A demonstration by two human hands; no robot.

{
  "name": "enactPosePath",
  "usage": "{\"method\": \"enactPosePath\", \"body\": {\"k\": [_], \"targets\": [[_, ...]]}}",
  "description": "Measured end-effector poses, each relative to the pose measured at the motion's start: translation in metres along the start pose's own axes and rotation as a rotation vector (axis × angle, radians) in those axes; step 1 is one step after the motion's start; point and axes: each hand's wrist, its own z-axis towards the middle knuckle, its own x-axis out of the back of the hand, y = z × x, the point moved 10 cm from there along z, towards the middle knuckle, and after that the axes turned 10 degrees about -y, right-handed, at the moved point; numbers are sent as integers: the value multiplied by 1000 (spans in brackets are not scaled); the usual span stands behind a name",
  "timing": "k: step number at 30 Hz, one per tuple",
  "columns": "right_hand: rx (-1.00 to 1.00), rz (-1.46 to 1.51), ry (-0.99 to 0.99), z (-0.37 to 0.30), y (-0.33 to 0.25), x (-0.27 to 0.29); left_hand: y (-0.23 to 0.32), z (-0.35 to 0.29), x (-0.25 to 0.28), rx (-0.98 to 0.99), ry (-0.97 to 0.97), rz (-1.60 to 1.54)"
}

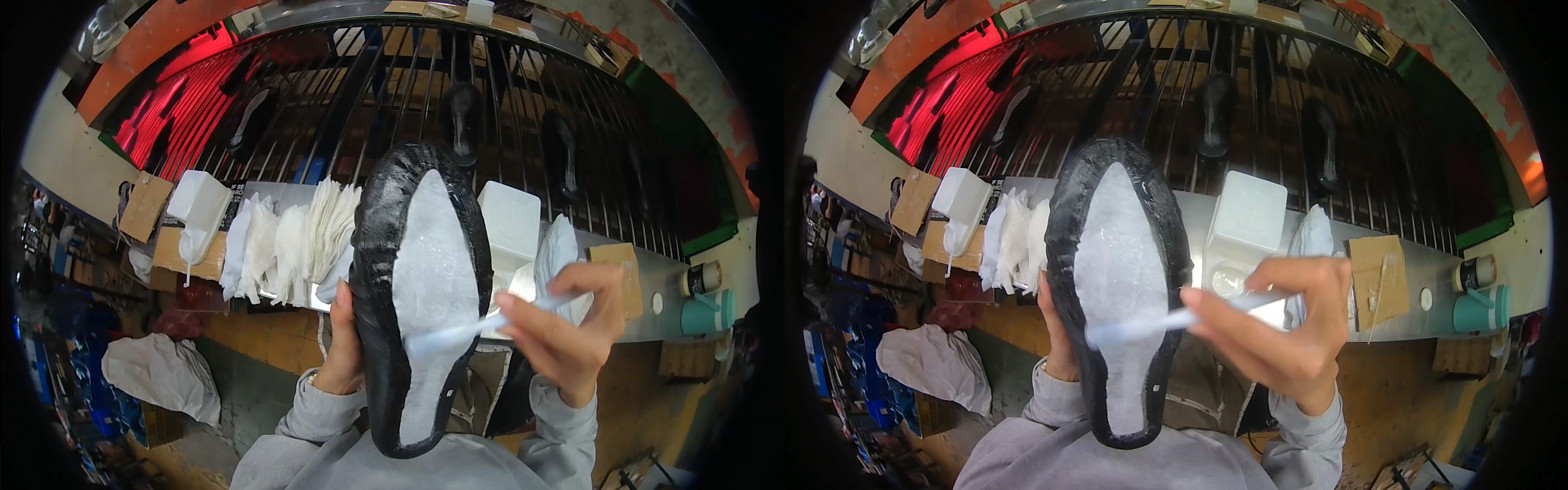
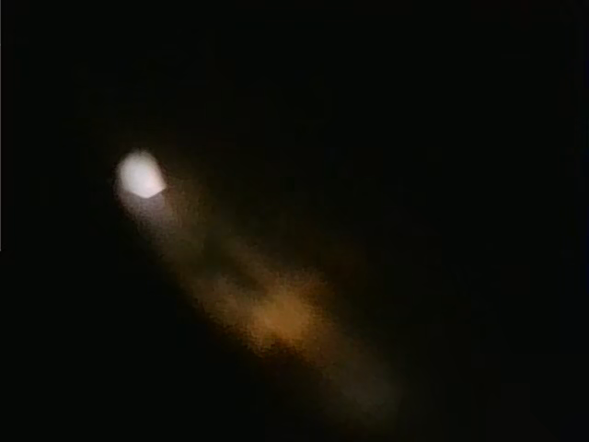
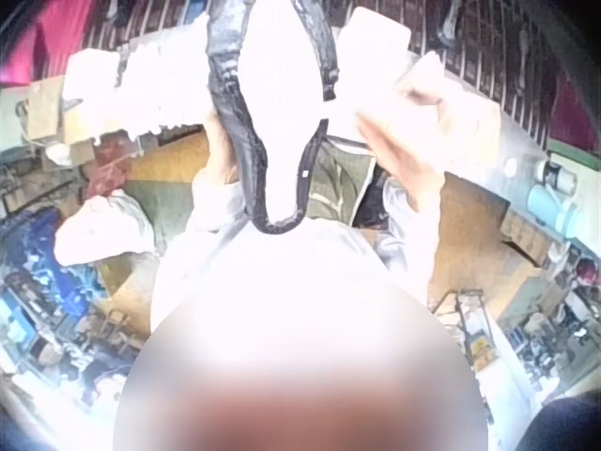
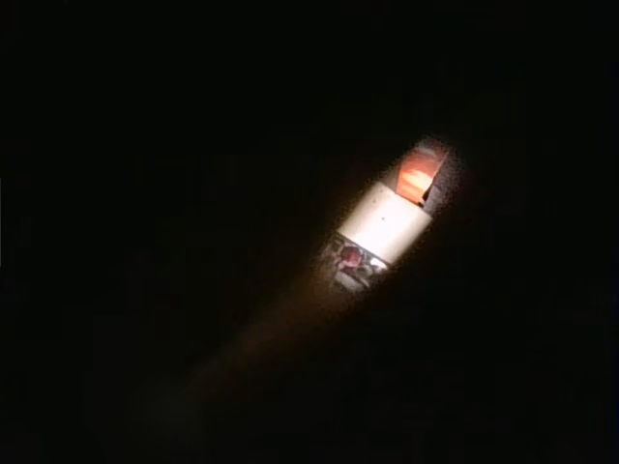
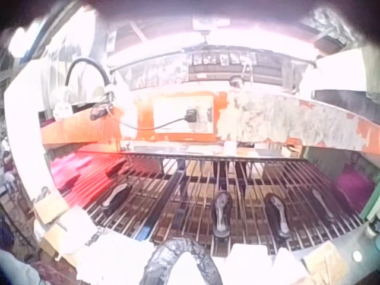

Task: The person repeatedly scrubs the sole and sides of a black shoe with a white brush, dipping the brush into a white container of liquid between strokes. The person rotates the shoe to access different areas and continues scrubbing throughout the clip.

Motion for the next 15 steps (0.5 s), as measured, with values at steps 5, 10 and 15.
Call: {"method": "enactPosePath", "body": {"k": [5,10,15], "targets": [[-236,-89,211,5,46,13,-11,1,4,-20,-97,-44],[-125,103,46,-12,28,16,1,-8,10,-17,100,130],[-271,-83,115,-21,50,16,10,-3,-8,-70,20,147]]}}
